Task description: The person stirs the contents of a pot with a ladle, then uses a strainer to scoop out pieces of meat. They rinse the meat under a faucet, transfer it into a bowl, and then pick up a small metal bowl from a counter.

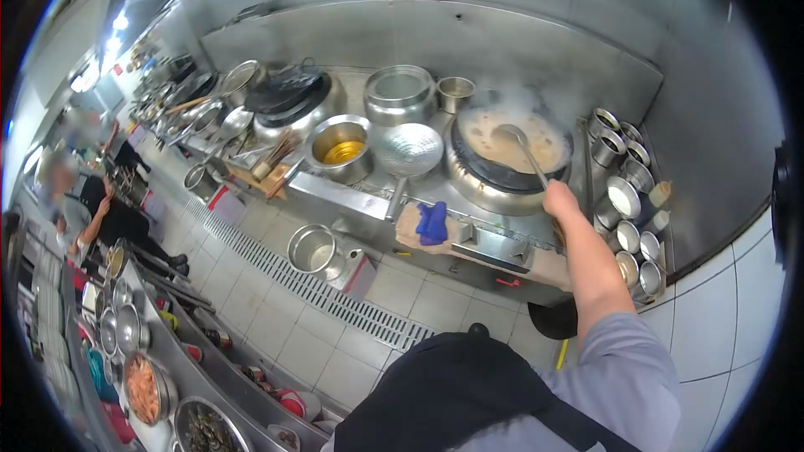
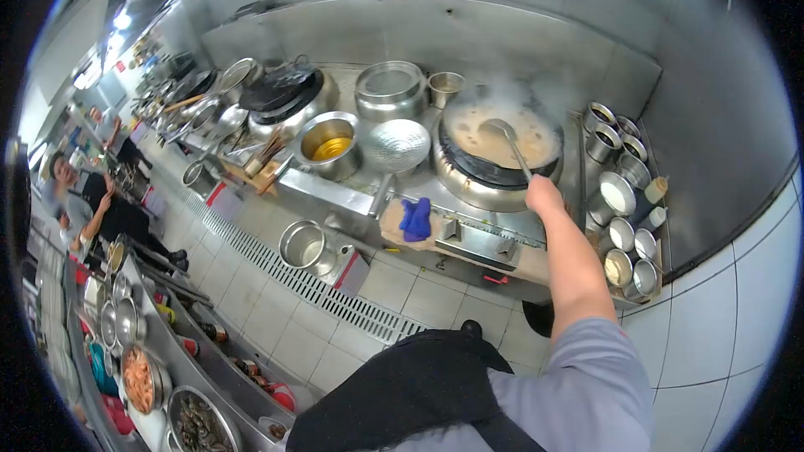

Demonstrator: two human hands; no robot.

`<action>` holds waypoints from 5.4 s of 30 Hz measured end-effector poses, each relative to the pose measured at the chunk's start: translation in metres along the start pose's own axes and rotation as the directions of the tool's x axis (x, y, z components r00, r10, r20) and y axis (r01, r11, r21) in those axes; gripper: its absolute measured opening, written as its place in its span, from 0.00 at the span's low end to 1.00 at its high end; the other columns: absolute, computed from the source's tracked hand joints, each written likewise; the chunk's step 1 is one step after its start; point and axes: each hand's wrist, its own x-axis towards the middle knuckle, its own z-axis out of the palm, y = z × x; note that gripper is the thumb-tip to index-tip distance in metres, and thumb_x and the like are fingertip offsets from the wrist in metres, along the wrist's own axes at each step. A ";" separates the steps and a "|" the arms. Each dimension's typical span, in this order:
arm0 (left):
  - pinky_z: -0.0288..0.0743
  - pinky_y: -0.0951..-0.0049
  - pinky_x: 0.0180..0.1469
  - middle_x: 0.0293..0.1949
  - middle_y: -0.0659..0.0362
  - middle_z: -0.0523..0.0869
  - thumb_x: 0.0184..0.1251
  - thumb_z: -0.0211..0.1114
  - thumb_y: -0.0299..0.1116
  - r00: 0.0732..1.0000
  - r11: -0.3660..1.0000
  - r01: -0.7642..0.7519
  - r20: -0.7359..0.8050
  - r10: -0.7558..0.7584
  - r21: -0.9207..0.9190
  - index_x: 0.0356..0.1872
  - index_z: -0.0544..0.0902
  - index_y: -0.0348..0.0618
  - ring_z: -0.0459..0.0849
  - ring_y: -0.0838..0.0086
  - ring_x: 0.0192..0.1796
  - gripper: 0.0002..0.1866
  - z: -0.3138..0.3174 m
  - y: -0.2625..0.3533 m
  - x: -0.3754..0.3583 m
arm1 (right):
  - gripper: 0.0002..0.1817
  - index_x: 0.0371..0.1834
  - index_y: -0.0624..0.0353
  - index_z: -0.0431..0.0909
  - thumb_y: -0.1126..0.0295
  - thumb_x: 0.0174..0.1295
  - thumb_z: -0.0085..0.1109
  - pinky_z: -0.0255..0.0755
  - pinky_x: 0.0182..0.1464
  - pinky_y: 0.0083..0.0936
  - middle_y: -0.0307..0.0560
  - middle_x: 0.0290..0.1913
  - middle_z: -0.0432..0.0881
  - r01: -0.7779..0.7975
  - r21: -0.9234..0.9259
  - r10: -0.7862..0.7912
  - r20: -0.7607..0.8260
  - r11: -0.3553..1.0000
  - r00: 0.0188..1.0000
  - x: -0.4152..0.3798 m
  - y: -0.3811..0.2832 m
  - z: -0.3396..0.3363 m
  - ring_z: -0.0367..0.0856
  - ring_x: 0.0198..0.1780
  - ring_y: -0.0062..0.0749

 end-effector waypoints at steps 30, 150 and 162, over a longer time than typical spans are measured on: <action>0.75 0.66 0.49 0.41 0.50 0.84 0.56 0.58 0.39 0.976 0.979 -0.041 0.218 -0.004 0.201 0.41 0.83 0.38 0.83 0.60 0.46 0.16 0.028 0.132 0.061 | 0.05 0.31 0.61 0.70 0.72 0.59 0.53 0.62 0.17 0.19 0.36 0.21 0.71 -0.644 0.763 -0.454 0.594 0.054 0.664 0.050 0.067 -0.021 0.66 0.17 0.18; 0.63 0.78 0.17 0.23 0.61 0.73 0.58 0.57 0.25 0.587 0.685 -0.214 0.468 0.660 -0.697 0.41 0.71 0.35 0.69 0.80 0.17 0.10 -0.154 0.646 0.122 | 0.29 0.64 0.64 0.63 0.73 0.56 0.53 0.71 0.34 0.28 0.52 0.25 0.79 -0.042 0.609 0.197 -0.191 0.792 0.962 -0.051 0.058 -0.114 0.76 0.23 0.32; 0.66 0.77 0.18 0.21 0.64 0.73 0.58 0.59 0.27 0.616 0.695 -0.194 0.466 0.635 -0.692 0.35 0.73 0.40 0.70 0.80 0.17 0.06 -0.142 0.654 0.120 | 0.28 0.61 0.64 0.67 0.72 0.54 0.52 0.72 0.37 0.37 0.64 0.28 0.79 -0.039 0.478 0.081 -0.067 0.878 0.994 -0.029 0.090 -0.080 0.80 0.31 0.52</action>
